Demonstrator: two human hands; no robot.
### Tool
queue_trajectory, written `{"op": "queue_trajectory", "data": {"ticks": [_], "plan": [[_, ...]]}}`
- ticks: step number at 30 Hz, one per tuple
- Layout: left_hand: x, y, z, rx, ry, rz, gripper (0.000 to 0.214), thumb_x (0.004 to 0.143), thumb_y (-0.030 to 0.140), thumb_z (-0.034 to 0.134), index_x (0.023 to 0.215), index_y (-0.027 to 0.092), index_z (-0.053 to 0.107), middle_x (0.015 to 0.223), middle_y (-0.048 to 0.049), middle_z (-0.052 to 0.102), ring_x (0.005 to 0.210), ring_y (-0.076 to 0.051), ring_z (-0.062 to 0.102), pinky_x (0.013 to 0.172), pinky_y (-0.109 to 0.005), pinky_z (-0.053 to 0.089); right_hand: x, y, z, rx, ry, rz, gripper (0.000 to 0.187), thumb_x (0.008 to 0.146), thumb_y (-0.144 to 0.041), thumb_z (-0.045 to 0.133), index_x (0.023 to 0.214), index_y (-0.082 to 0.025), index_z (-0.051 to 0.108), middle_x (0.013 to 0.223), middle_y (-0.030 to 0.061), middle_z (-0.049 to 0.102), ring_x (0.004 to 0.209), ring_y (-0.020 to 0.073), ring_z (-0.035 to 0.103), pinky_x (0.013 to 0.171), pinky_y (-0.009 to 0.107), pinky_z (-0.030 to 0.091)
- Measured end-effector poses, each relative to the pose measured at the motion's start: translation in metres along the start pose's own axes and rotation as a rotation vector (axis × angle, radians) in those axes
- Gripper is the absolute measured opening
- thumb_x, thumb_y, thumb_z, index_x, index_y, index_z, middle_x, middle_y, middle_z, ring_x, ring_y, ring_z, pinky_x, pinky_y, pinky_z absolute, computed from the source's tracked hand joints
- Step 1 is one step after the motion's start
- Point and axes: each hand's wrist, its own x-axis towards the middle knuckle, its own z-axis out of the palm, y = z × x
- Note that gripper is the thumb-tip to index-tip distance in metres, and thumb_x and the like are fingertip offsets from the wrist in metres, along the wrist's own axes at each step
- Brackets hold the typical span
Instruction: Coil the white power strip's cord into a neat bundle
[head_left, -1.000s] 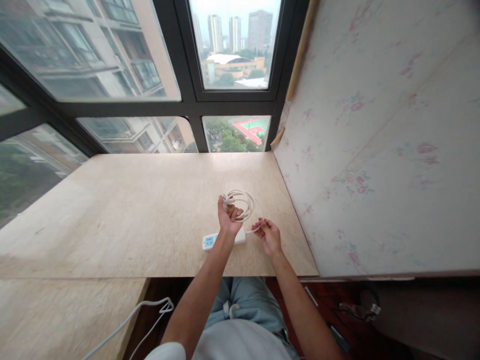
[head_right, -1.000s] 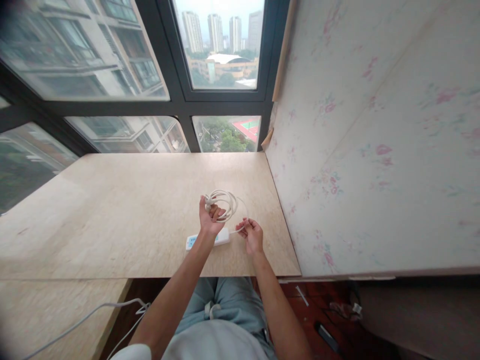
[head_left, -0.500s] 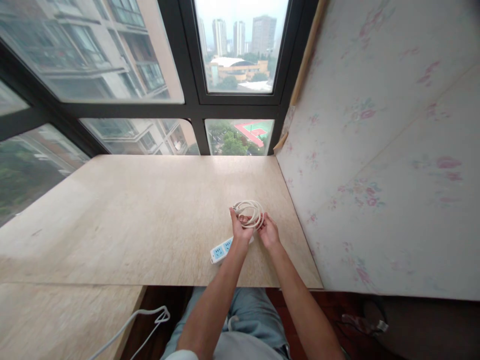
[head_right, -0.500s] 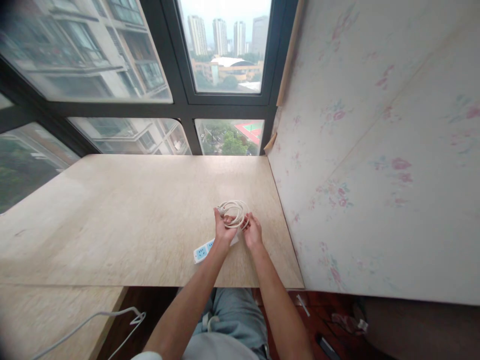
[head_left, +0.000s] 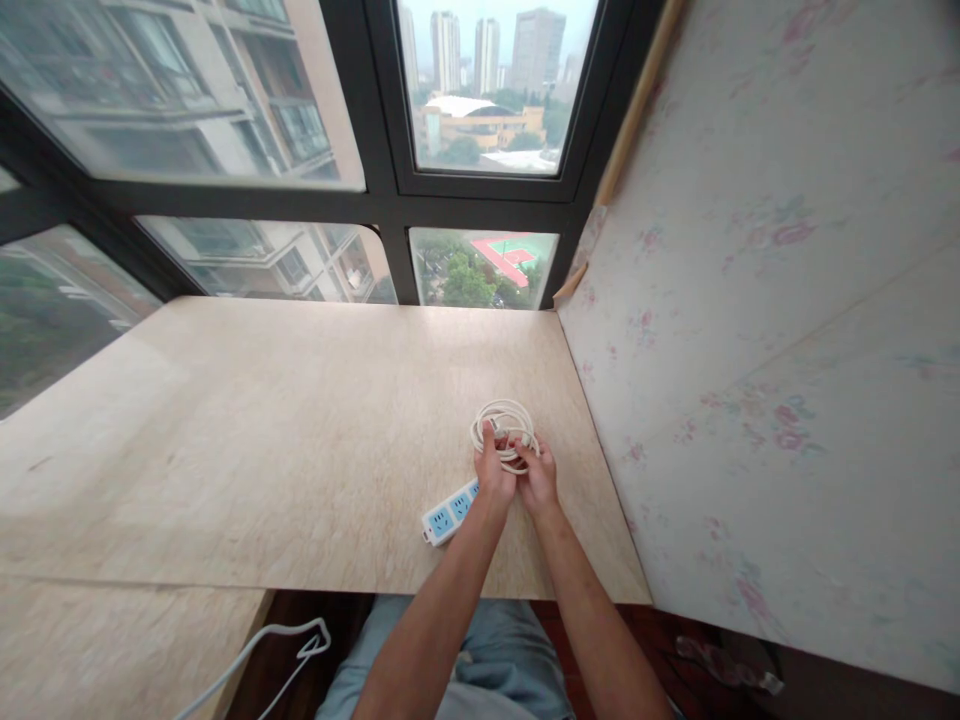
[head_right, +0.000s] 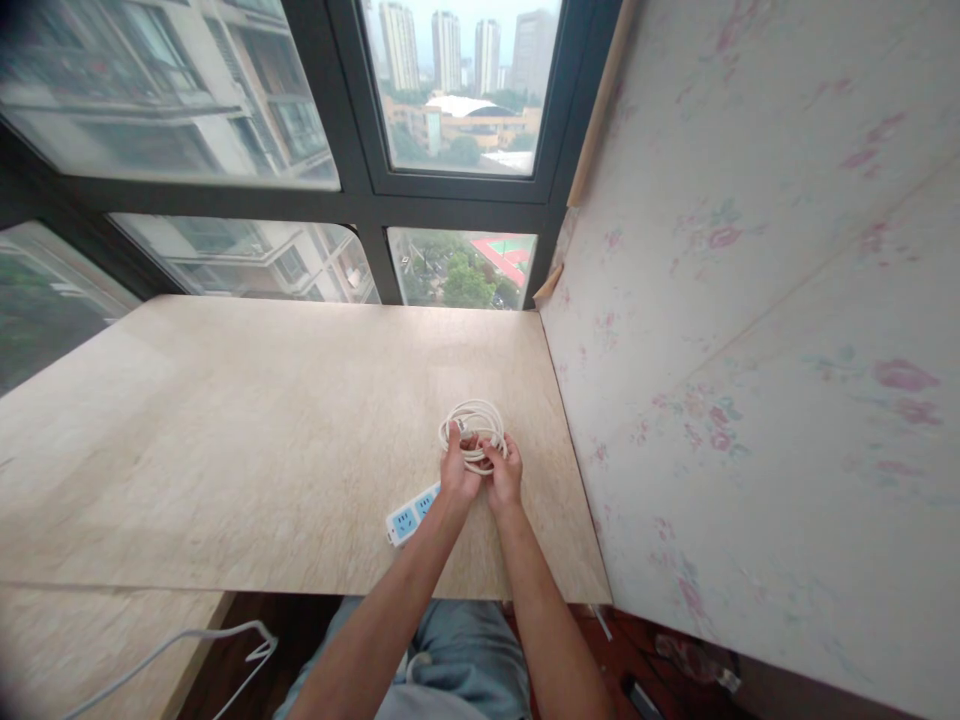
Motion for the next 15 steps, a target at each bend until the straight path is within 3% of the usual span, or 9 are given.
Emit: {"op": "queue_trajectory", "data": {"ticks": [3,7,10,15], "plan": [[-0.009,0.004,0.002,-0.012,-0.022,0.021,0.029,0.074,0.04,0.074,0.074,0.015,0.059,0.059,0.0,0.062,0.053,-0.014,0.061,0.059,-0.028,0.05,0.006,-0.001,-0.001,-0.02,0.096,-0.016,0.049,0.057,-0.029,0.079,0.101,-0.019,0.059,0.078,-0.002,0.07,0.067,0.016,0.066,0.065,0.028,0.053],[-0.018,0.026,0.001,0.172,-0.165,-0.141,0.017,0.072,0.023,0.075,0.079,0.012,0.064,0.07,-0.0056,0.069,0.062,-0.016,0.065,0.065,-0.028,0.051,0.01,-0.012,-0.005,-0.122,0.135,-0.054,0.046,0.061,-0.031,0.074,0.103,-0.017,0.062,0.074,-0.0024,0.068,0.06,0.0134,0.061,0.055,0.023,0.048],[-0.02,0.049,-0.002,0.385,-0.207,-0.235,0.013,0.07,0.015,0.073,0.081,0.012,0.066,0.072,-0.0068,0.07,0.065,-0.017,0.067,0.067,-0.028,0.051,0.012,-0.024,-0.009,-0.193,0.097,-0.049,0.048,0.061,-0.031,0.073,0.105,-0.017,0.064,0.07,-0.0028,0.067,0.054,0.0118,0.057,0.05,0.021,0.044],[-0.009,0.084,-0.004,0.568,-0.404,-0.442,0.025,0.068,0.014,0.07,0.093,0.014,0.065,0.085,-0.0099,0.072,0.072,-0.021,0.069,0.071,-0.032,0.053,0.014,-0.037,-0.016,-0.331,-0.03,0.022,0.059,0.061,-0.035,0.075,0.116,-0.018,0.065,0.073,-0.0022,0.069,0.052,0.0114,0.055,0.047,0.021,0.043]]}}
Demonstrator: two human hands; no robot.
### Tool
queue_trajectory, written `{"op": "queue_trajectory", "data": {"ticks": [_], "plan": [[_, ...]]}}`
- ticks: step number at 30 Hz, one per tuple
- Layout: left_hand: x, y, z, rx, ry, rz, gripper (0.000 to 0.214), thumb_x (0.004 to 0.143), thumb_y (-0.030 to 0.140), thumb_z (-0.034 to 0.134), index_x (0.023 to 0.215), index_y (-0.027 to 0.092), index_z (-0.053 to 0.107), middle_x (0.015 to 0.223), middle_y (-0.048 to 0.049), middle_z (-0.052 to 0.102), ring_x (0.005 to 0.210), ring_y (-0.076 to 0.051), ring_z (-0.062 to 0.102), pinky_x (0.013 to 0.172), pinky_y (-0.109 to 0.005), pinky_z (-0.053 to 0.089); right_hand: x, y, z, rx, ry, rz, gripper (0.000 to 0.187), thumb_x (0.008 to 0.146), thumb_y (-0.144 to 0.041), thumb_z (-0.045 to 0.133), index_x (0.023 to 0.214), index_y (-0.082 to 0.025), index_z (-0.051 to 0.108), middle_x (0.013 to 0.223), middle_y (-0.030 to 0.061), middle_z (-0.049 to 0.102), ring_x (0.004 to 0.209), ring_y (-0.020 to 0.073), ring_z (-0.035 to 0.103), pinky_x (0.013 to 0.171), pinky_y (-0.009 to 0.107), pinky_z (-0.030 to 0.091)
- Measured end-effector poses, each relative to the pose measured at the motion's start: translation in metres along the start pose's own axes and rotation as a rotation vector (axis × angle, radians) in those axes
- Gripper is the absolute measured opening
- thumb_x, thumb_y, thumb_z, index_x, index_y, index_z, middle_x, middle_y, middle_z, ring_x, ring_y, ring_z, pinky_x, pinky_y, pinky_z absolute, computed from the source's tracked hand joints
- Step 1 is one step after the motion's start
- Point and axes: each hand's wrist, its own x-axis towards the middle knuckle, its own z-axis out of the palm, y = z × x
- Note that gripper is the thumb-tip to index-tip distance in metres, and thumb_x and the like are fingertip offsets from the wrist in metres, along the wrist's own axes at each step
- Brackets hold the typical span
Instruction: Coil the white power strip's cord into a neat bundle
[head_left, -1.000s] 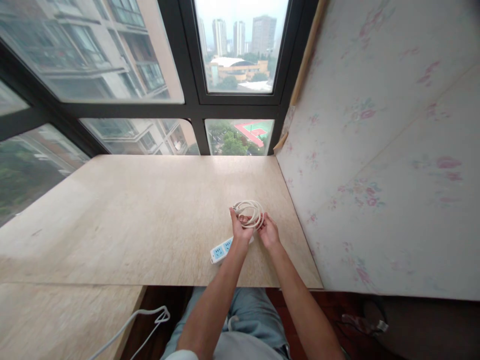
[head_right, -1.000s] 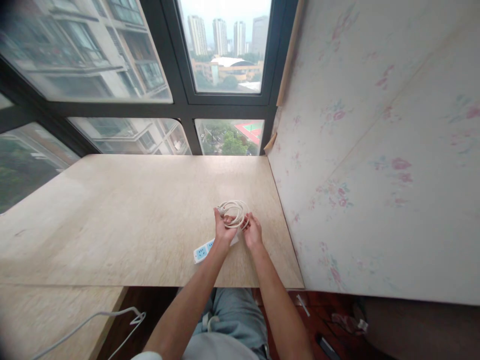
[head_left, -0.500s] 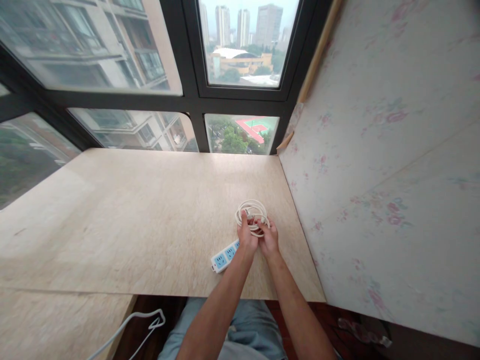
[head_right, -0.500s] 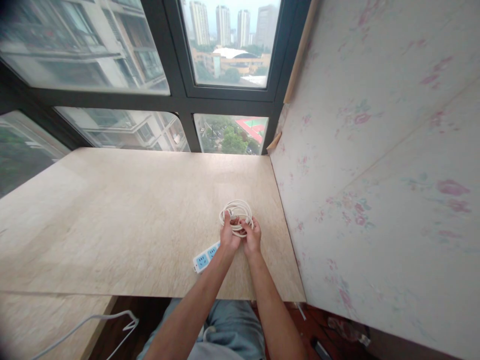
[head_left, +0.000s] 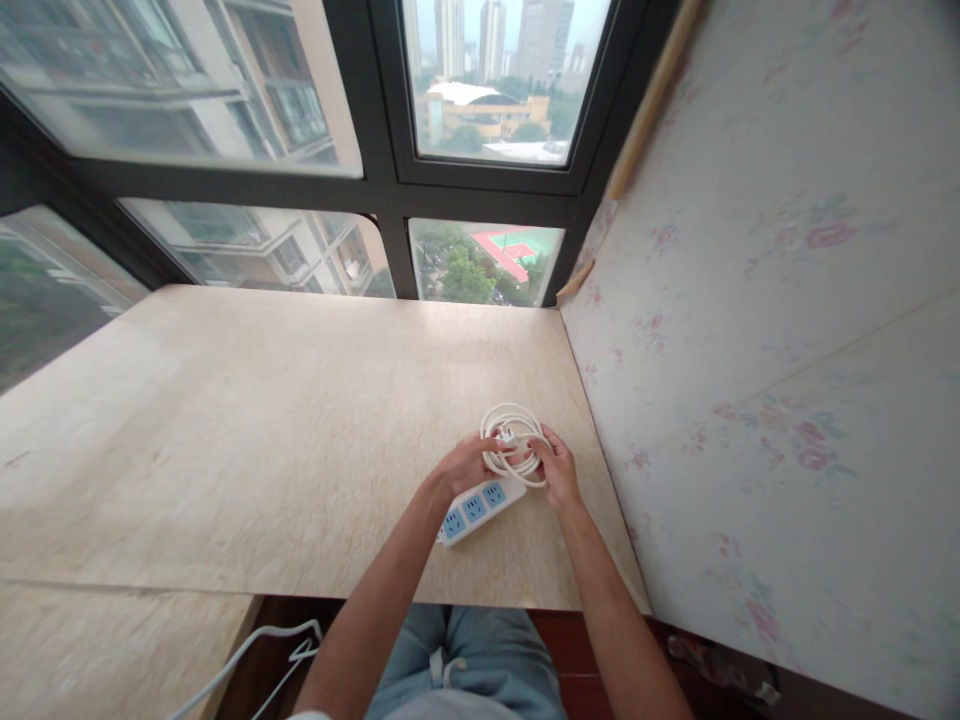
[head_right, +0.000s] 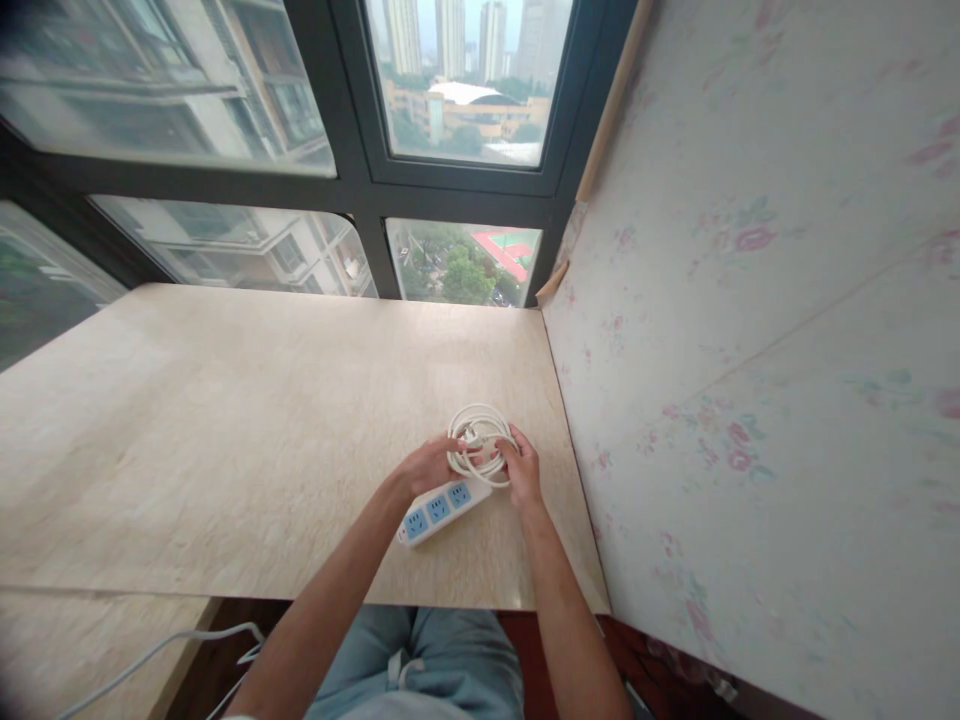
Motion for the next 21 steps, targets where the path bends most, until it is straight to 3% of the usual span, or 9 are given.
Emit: {"op": "queue_trajectory", "data": {"ticks": [5,12,16,21], "plan": [[0.012,0.016,-0.019,-0.022,-0.083,-0.239,0.028,0.084,0.038,0.057,0.091,0.013,0.066,0.078,-0.0133,0.072,0.068,-0.025,0.07,0.071,-0.038,0.054,0.002,-0.003,-0.008,-0.07,-0.083,0.027,0.063,0.063,-0.036,0.077,0.122,-0.019,0.064,0.072,-0.0011,0.07,0.053,0.0125,0.055,0.048,0.023,0.044],[0.032,0.022,-0.031,-0.124,-0.194,-0.319,0.049,0.085,0.055,0.053,0.091,0.008,0.066,0.071,-0.0145,0.071,0.06,-0.026,0.069,0.067,-0.041,0.055,0.004,-0.005,-0.017,-0.122,-0.217,-0.027,0.056,0.068,-0.033,0.077,0.121,-0.019,0.066,0.076,-0.0007,0.071,0.056,0.0126,0.056,0.049,0.021,0.042],[0.041,0.024,-0.034,-0.109,-0.196,-0.356,0.058,0.08,0.068,0.048,0.075,0.013,0.063,0.068,-0.0155,0.07,0.057,-0.027,0.068,0.06,-0.041,0.054,0.006,-0.009,-0.019,-0.162,-0.266,0.008,0.053,0.066,-0.032,0.078,0.116,-0.022,0.069,0.083,-0.0005,0.072,0.054,0.0116,0.055,0.05,0.023,0.044],[0.055,0.025,-0.028,-0.017,-0.15,-0.405,0.046,0.085,0.057,0.05,0.073,0.014,0.062,0.047,-0.004,0.057,0.041,-0.018,0.056,0.049,-0.032,0.051,0.014,-0.012,-0.021,-0.157,-0.28,0.045,0.051,0.064,-0.03,0.079,0.114,-0.022,0.07,0.08,-0.0007,0.072,0.051,0.0101,0.053,0.049,0.022,0.043]]}}
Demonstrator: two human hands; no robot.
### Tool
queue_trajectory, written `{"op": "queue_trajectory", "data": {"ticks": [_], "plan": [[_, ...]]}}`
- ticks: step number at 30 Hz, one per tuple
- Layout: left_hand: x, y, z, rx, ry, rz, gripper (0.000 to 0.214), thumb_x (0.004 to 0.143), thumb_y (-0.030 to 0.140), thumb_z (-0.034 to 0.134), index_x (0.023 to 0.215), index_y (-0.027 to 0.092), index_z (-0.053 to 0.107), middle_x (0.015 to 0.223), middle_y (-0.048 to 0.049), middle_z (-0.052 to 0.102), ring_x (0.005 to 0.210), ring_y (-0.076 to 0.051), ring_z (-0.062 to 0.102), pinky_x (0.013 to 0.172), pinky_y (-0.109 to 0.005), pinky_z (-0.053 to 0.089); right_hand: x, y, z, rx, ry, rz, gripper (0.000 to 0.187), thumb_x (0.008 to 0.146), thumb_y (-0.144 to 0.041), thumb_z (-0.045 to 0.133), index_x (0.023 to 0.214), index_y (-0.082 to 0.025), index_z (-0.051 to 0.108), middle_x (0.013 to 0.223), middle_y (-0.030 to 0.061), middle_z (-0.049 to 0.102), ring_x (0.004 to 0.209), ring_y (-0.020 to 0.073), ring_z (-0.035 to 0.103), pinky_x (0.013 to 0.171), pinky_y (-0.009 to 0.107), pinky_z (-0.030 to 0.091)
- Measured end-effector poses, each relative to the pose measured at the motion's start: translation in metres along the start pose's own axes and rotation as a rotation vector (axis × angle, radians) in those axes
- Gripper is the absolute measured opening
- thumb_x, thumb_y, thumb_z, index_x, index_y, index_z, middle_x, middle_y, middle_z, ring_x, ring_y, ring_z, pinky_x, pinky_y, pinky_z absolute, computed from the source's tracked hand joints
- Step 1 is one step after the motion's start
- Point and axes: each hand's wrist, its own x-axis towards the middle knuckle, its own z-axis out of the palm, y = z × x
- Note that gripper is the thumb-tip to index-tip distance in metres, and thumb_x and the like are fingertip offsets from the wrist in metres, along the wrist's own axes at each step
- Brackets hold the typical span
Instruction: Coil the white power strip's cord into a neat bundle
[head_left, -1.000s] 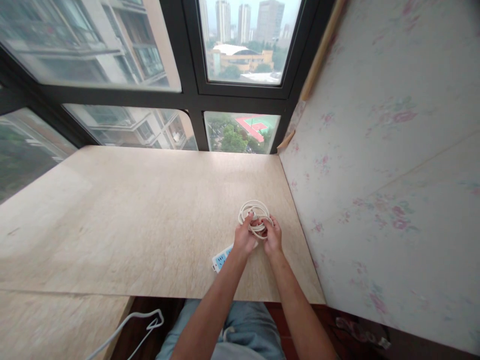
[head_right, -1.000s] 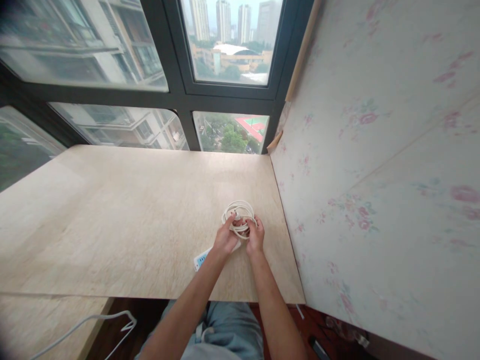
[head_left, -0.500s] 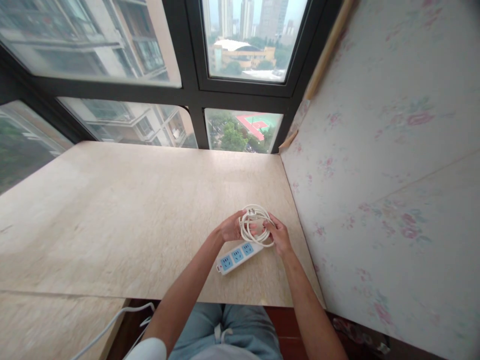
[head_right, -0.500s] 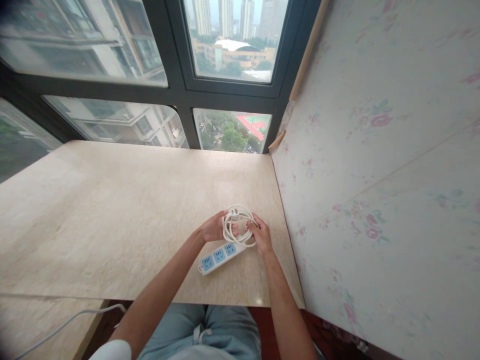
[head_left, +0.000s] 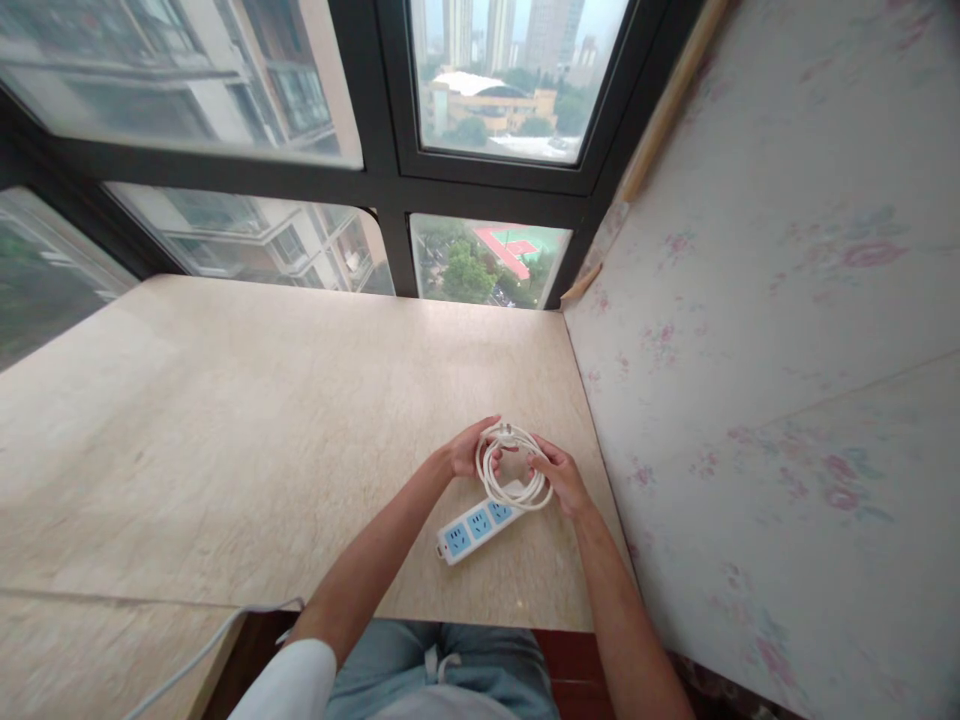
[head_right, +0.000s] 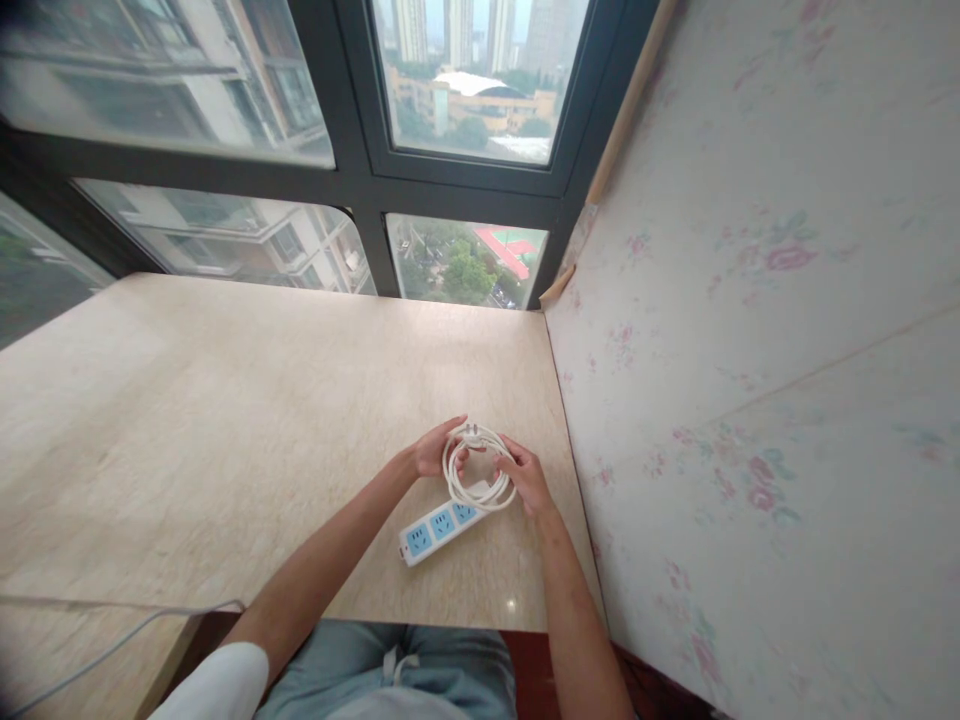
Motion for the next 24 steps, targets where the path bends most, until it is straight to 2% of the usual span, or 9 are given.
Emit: {"op": "queue_trajectory", "data": {"ticks": [3,7,11,15,18,21,24], "plan": [[0.006,0.004,0.005,-0.026,0.047,-0.011,0.036,0.085,0.045,0.053,0.067,0.015,0.059,0.039,0.002,0.045,0.031,-0.011,0.039,0.04,-0.027,0.044,0.005,-0.002,-0.003,0.047,-0.012,0.034,0.051,0.063,-0.029,0.08,0.113,-0.02,0.07,0.074,-0.0009,0.071,0.05,0.0101,0.053,0.047,0.021,0.041],[0.012,0.005,0.014,-0.099,0.078,0.034,0.03,0.08,0.034,0.053,0.055,0.018,0.049,0.04,0.0026,0.042,0.031,-0.009,0.035,0.038,-0.024,0.04,0.014,-0.004,-0.006,0.145,0.028,0.07,0.047,0.06,-0.027,0.082,0.105,-0.018,0.071,0.069,-0.0017,0.069,0.048,0.01,0.053,0.044,0.02,0.041],[0.02,0.0,0.021,-0.213,0.141,0.123,0.032,0.079,0.035,0.052,0.053,0.02,0.043,0.038,0.0061,0.035,0.028,-0.006,0.027,0.032,-0.02,0.03,0.025,-0.006,-0.011,0.238,0.08,0.135,0.043,0.058,-0.024,0.084,0.098,-0.018,0.07,0.071,-0.0012,0.071,0.05,0.0109,0.057,0.046,0.02,0.043],[0.031,-0.01,0.026,-0.357,0.223,0.262,0.035,0.078,0.039,0.051,0.052,0.02,0.037,0.037,0.0087,0.029,0.027,-0.003,0.019,0.03,-0.016,0.018,0.035,-0.009,-0.016,0.258,0.047,0.174,0.045,0.062,-0.027,0.081,0.103,-0.018,0.067,0.09,0.0051,0.075,0.069,0.0178,0.068,0.06,0.027,0.052],[0.037,-0.015,0.029,-0.45,0.287,0.384,0.033,0.077,0.039,0.05,0.053,0.02,0.037,0.037,0.01,0.026,0.027,-0.002,0.017,0.03,-0.016,0.015,0.036,-0.009,-0.021,0.288,0.052,0.122,0.046,0.062,-0.028,0.081,0.104,-0.019,0.066,0.093,0.0041,0.074,0.081,0.0199,0.069,0.072,0.031,0.054],[0.039,-0.015,0.029,-0.519,0.348,0.494,0.03,0.077,0.04,0.049,0.056,0.02,0.041,0.037,0.0108,0.025,0.027,-0.003,0.017,0.03,-0.016,0.015,0.027,-0.004,-0.027,0.275,0.117,0.031,0.047,0.06,-0.029,0.082,0.103,-0.021,0.065,0.101,0.0037,0.072,0.093,0.0205,0.067,0.085,0.034,0.052],[0.041,-0.013,0.029,-0.568,0.398,0.584,0.029,0.076,0.041,0.05,0.058,0.02,0.041,0.037,0.0112,0.025,0.027,-0.003,0.018,0.031,-0.016,0.017,0.008,0.01,-0.031,0.113,0.251,-0.041,0.053,0.059,-0.028,0.083,0.109,-0.024,0.064,0.117,0.0067,0.066,0.112,0.0239,0.06,0.097,0.037,0.047]]}}
